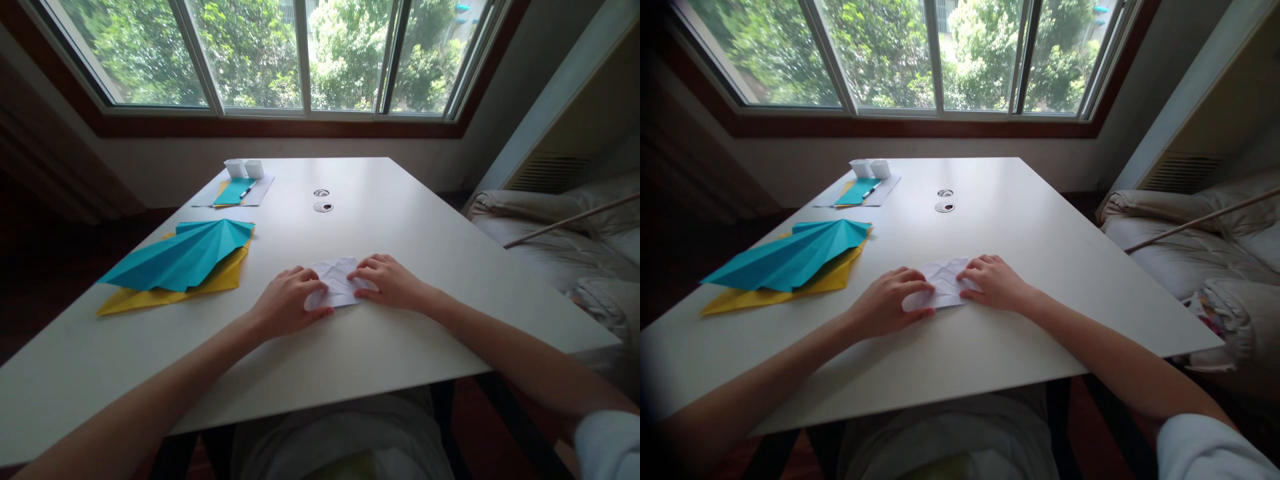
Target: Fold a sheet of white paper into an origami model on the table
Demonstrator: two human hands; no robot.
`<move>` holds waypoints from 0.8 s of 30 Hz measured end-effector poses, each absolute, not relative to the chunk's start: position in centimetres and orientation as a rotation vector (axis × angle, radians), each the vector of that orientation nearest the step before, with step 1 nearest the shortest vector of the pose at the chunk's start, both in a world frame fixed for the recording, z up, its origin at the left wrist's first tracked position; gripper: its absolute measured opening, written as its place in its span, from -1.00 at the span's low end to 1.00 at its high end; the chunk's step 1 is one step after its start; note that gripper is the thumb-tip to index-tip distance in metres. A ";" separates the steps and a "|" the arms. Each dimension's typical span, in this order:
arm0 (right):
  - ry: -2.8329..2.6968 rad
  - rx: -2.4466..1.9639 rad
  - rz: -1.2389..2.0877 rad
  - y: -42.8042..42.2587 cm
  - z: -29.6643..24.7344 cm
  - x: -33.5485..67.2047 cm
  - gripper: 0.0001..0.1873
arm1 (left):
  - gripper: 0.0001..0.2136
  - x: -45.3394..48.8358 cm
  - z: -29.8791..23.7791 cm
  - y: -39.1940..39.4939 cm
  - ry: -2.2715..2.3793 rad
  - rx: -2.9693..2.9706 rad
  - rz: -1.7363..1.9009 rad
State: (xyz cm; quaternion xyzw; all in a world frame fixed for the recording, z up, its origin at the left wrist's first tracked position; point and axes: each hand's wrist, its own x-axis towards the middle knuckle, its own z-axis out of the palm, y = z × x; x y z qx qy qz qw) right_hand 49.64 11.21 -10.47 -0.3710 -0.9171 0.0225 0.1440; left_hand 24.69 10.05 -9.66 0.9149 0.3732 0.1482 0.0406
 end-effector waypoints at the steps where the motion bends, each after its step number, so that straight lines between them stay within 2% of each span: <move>1: -2.639 -1.074 0.062 11.2 -10.4 49.6 -0.67 | -0.70 24.8 -9.6 9.9 1.105 2.796 0.424; 7: -2.501 -1.027 0.028 11.3 -10.1 50.0 -0.64 | -0.76 24.3 -9.7 10.2 1.082 2.675 0.472; 17: -2.202 -0.885 0.004 11.4 -9.6 50.4 -0.82 | -0.73 23.3 -10.0 11.5 1.180 2.297 0.672; 24: -2.445 -0.715 -0.112 10.8 -9.6 49.7 -0.66 | -0.77 23.4 -10.8 12.3 1.249 1.895 0.997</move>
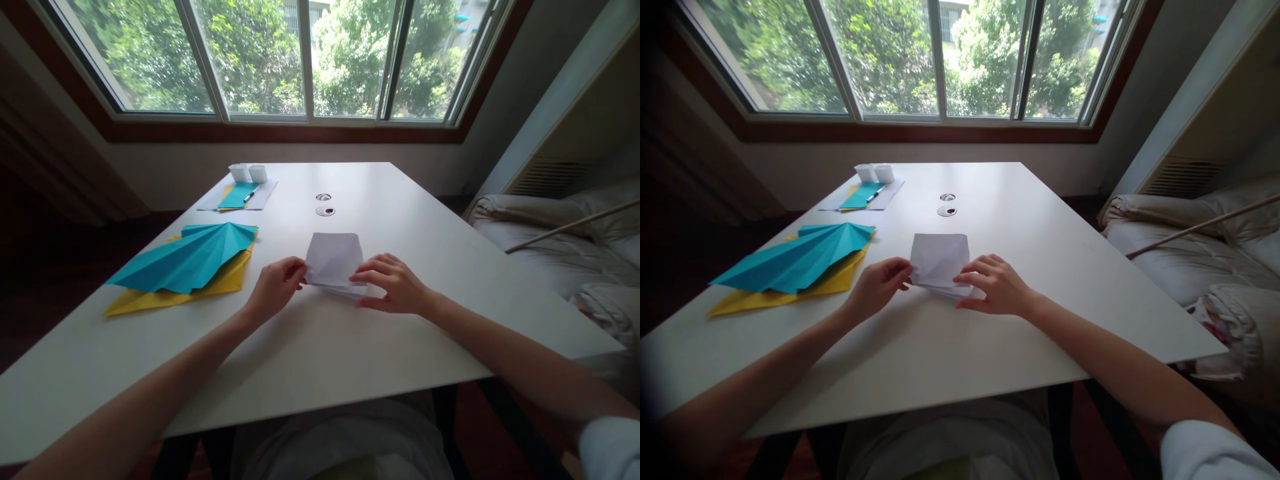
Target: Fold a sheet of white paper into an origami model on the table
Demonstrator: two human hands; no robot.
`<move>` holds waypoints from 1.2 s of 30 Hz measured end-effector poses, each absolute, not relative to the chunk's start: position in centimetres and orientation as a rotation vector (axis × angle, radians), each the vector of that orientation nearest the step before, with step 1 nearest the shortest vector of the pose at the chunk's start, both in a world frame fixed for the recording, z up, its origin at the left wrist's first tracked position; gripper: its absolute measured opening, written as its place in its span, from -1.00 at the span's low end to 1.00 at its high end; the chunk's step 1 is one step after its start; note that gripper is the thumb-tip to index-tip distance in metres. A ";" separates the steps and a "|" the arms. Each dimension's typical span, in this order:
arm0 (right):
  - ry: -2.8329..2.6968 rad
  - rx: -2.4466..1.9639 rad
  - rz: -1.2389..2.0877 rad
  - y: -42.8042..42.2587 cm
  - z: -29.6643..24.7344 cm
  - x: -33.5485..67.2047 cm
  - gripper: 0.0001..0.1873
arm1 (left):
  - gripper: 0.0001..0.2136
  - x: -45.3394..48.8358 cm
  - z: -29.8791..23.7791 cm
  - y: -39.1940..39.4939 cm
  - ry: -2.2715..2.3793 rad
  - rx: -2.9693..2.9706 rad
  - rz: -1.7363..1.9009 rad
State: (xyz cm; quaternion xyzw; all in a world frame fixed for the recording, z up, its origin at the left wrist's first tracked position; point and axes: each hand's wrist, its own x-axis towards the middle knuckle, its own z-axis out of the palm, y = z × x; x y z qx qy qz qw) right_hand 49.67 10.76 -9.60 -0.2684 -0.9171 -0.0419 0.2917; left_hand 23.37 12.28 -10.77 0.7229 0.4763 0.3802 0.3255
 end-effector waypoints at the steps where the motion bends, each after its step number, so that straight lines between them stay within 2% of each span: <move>1: -2.458 -0.705 -0.124 10.7 -9.6 49.6 -0.68 | -0.76 23.4 -10.8 12.4 1.233 1.819 1.013; 5: -2.433 -0.683 -0.077 10.5 -9.4 49.5 -0.77 | -0.73 23.3 -10.7 12.7 1.207 1.656 1.041; 14: -2.318 -0.541 0.226 10.6 -8.4 49.8 -0.79 | -0.68 23.3 -10.3 12.4 1.160 1.643 1.220; 19: -2.094 -0.588 0.314 11.5 -7.0 50.3 -0.84 | -0.86 23.4 -9.2 12.5 1.117 1.654 1.132; 24: -1.690 -0.684 0.661 13.8 -6.4 52.8 -0.93 | -0.73 23.0 -8.4 12.8 1.270 1.484 0.973; 28: -1.750 -0.743 0.814 15.6 -7.8 55.2 -0.96 | -0.67 22.2 -8.3 13.2 1.306 1.466 0.895; 31: -1.986 -0.883 0.762 16.2 -9.2 55.9 -0.99 | -0.64 21.7 -8.7 13.8 1.387 1.595 0.811; 36: -2.420 -1.052 0.412 16.5 -10.7 55.6 -0.77 | -0.71 21.0 -10.1 14.4 1.443 2.108 0.461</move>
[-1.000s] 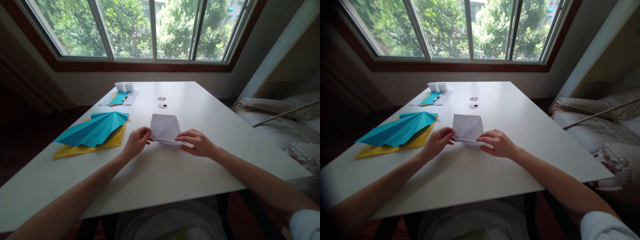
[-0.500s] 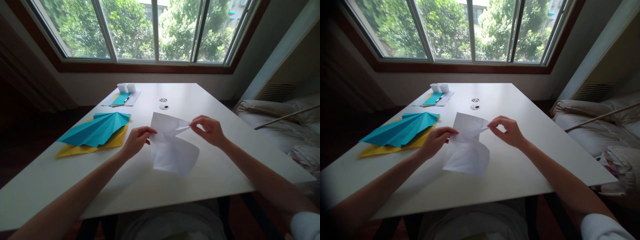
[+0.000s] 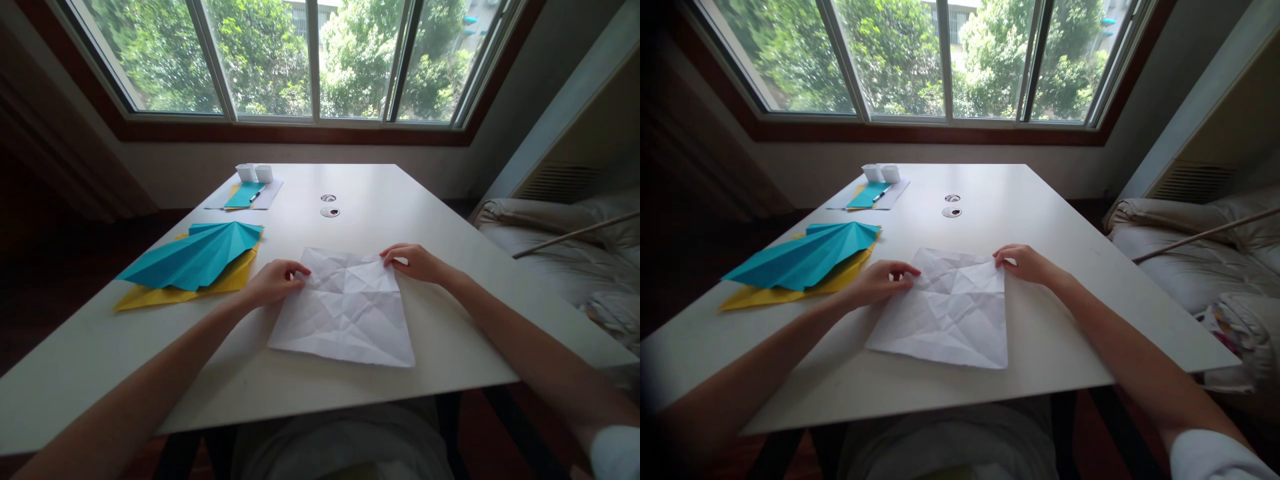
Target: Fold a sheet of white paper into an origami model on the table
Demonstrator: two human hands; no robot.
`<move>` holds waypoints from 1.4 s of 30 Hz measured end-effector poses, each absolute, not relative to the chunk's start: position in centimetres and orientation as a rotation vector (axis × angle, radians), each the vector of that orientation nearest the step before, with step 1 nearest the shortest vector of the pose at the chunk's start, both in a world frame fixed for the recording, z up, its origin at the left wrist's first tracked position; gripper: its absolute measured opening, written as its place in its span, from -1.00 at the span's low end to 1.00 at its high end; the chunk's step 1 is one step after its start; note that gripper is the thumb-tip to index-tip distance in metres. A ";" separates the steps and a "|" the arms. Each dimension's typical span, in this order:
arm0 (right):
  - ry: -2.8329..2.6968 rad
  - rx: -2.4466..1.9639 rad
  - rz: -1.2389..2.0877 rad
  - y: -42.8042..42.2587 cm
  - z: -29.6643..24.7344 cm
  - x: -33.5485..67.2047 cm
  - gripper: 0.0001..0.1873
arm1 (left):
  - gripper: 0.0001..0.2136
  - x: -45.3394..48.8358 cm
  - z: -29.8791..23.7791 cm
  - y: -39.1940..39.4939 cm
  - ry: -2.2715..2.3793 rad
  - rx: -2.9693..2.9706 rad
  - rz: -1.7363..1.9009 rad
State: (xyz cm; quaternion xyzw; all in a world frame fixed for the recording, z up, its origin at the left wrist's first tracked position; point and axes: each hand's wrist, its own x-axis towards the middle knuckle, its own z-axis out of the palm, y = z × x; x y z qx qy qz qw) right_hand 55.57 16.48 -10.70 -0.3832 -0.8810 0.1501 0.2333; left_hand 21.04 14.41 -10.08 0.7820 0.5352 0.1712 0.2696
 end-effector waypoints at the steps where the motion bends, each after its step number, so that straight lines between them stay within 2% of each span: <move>1: -2.477 -1.069 0.355 16.5 -10.8 55.5 -0.72 | -0.73 20.9 -10.3 14.3 1.447 2.251 0.412; 4: -2.592 -1.121 0.218 16.1 -10.6 55.2 -0.62 | -0.71 20.8 -10.5 13.7 1.350 2.633 0.358; 9: -2.650 -1.194 0.034 14.9 -9.8 54.3 -0.70 | -0.47 21.4 -10.1 12.3 1.007 2.838 0.019; 13: -2.586 -1.152 -0.127 13.7 -9.1 53.2 -0.68 | -0.59 22.3 -9.8 11.6 1.234 2.818 -0.031; 15: -2.610 -1.096 -0.150 13.1 -8.8 52.7 -0.72 | -0.57 22.6 -9.9 11.5 1.332 2.808 -0.014; 20: -2.777 -1.068 0.091 12.5 -8.6 52.7 -0.67 | -0.46 22.5 -9.7 11.6 1.389 2.790 -0.034; 23: -2.828 -1.191 0.344 12.8 -9.0 53.5 -0.58 | -0.32 21.2 -9.3 12.2 1.264 2.737 -0.119; 25: -2.832 -1.253 0.537 13.0 -9.1 54.0 -0.45 | -0.18 20.0 -9.0 12.7 1.164 2.689 -0.182; 27: -2.835 -1.276 0.701 13.1 -9.1 54.4 -0.22 | -0.12 18.9 -8.8 13.2 1.143 2.663 -0.181; 30: -2.841 -1.286 0.832 13.2 -9.1 54.7 0.09 | -0.21 18.1 -8.8 13.8 1.136 2.660 -0.091; 32: -2.825 -1.301 0.842 13.3 -9.2 54.7 0.13 | -0.33 18.2 -8.9 14.1 1.114 2.674 -0.005; 38: -2.770 -1.375 0.701 13.8 -9.3 55.0 0.02 | -0.67 19.3 -9.9 14.4 1.063 2.799 0.154; 42: -2.811 -1.237 0.596 13.4 -8.7 54.8 -0.16 | -0.72 20.2 -10.1 13.9 1.062 2.859 0.193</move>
